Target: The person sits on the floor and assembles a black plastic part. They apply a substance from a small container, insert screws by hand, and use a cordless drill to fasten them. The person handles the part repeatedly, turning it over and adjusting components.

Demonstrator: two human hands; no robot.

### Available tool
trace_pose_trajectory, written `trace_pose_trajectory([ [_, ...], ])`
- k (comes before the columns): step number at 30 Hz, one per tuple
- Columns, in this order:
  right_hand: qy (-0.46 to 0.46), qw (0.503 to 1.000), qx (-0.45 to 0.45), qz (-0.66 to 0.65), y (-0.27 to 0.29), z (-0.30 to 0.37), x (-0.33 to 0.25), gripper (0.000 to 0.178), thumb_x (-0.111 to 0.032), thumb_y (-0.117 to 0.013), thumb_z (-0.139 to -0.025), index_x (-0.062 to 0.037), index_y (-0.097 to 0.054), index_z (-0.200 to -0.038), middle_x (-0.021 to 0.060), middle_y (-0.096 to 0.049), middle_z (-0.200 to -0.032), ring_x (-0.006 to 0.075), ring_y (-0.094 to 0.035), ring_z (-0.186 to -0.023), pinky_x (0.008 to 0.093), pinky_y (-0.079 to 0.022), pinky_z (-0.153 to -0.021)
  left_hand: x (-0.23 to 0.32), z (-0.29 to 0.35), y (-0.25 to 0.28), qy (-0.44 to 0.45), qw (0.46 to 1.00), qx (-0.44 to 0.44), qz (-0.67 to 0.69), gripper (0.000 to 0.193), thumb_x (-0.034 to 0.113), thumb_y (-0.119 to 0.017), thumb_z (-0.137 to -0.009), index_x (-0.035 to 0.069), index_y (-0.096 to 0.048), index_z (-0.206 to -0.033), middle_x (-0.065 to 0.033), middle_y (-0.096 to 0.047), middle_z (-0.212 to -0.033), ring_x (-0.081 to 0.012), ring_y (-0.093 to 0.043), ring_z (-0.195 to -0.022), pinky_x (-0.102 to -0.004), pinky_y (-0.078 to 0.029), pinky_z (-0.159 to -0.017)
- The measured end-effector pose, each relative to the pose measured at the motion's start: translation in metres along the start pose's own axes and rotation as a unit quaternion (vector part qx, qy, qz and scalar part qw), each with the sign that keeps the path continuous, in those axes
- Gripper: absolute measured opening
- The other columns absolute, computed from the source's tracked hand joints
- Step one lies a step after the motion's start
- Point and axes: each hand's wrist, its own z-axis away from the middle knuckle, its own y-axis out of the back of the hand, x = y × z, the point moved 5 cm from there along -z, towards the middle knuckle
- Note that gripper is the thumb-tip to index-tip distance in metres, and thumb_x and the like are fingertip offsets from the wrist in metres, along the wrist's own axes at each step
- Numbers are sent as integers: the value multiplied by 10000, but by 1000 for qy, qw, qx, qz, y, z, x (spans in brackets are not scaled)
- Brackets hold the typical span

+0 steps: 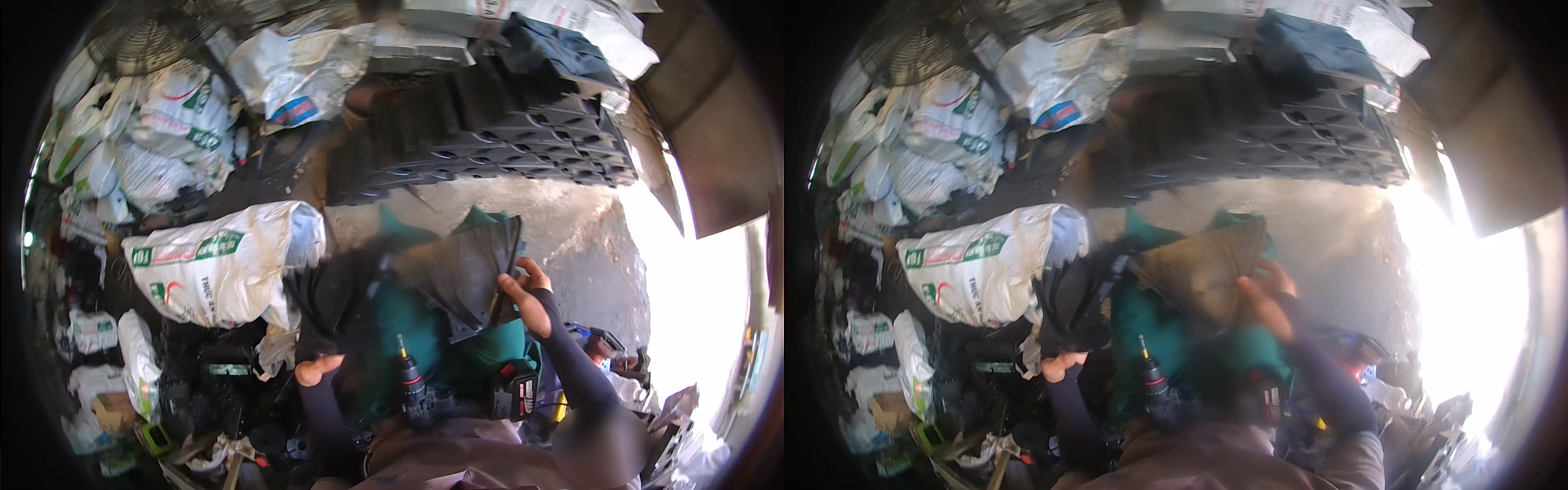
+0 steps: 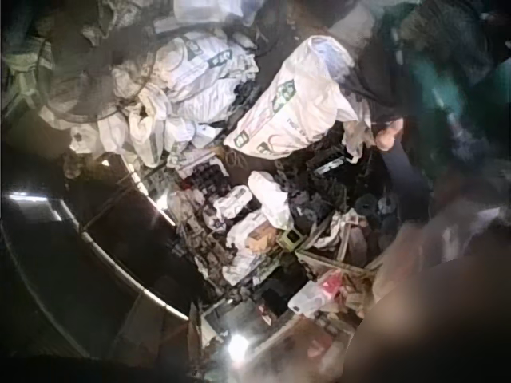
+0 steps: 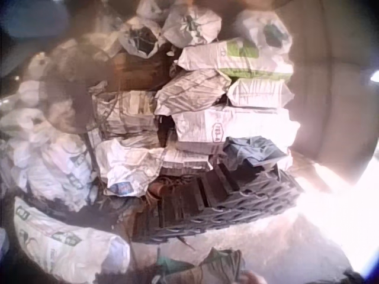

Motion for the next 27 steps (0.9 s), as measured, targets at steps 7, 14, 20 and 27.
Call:
trace_pose_trajectory([
  [7, 46, 977, 76, 195, 6, 15, -13, 540, -216, -713, -839, -83, -461, -1297, 77, -588, -803, 163, -589, -730, 319, -501, -687, -13, -35, -45, 123, 966, -164, 155, 1005, 841, -179, -809, 21, -656, -1139, -226, -458, -1398, -471, -287, -1366, -650, -107, -1110],
  [14, 109, 981, 80, 139, 6, 8, 2, 508, -128, -683, -867, -43, -445, -1307, -17, -513, -711, 73, -472, -647, 248, -400, -582, 7, -41, 58, 41, 996, 76, 13, 568, 464, -336, -1001, 2, -649, -1107, -216, -414, -1441, -360, -293, -1393, -473, -261, -1121],
  [20, 99, 995, 17, 18, 3, 5, 14, 532, -156, -651, -899, -47, -393, -1351, 3, -557, -816, 70, -489, -741, 227, -382, -662, -35, -6, 150, 163, 922, 291, -199, 572, 505, -441, -956, -9, -640, -1106, -191, -559, -1306, -318, -488, -1240, -421, -355, -1033],
  [27, 73, 993, 31, 82, -5, 6, -7, 374, -278, -644, -897, -5, -546, -1132, -27, -507, -804, 55, -419, -726, 232, -339, -632, -120, -39, 222, 304, 583, 124, -743, 426, 418, -540, -865, 71, -674, -1073, -219, -660, -1053, -387, -615, -1005, -420, -477, -865],
])
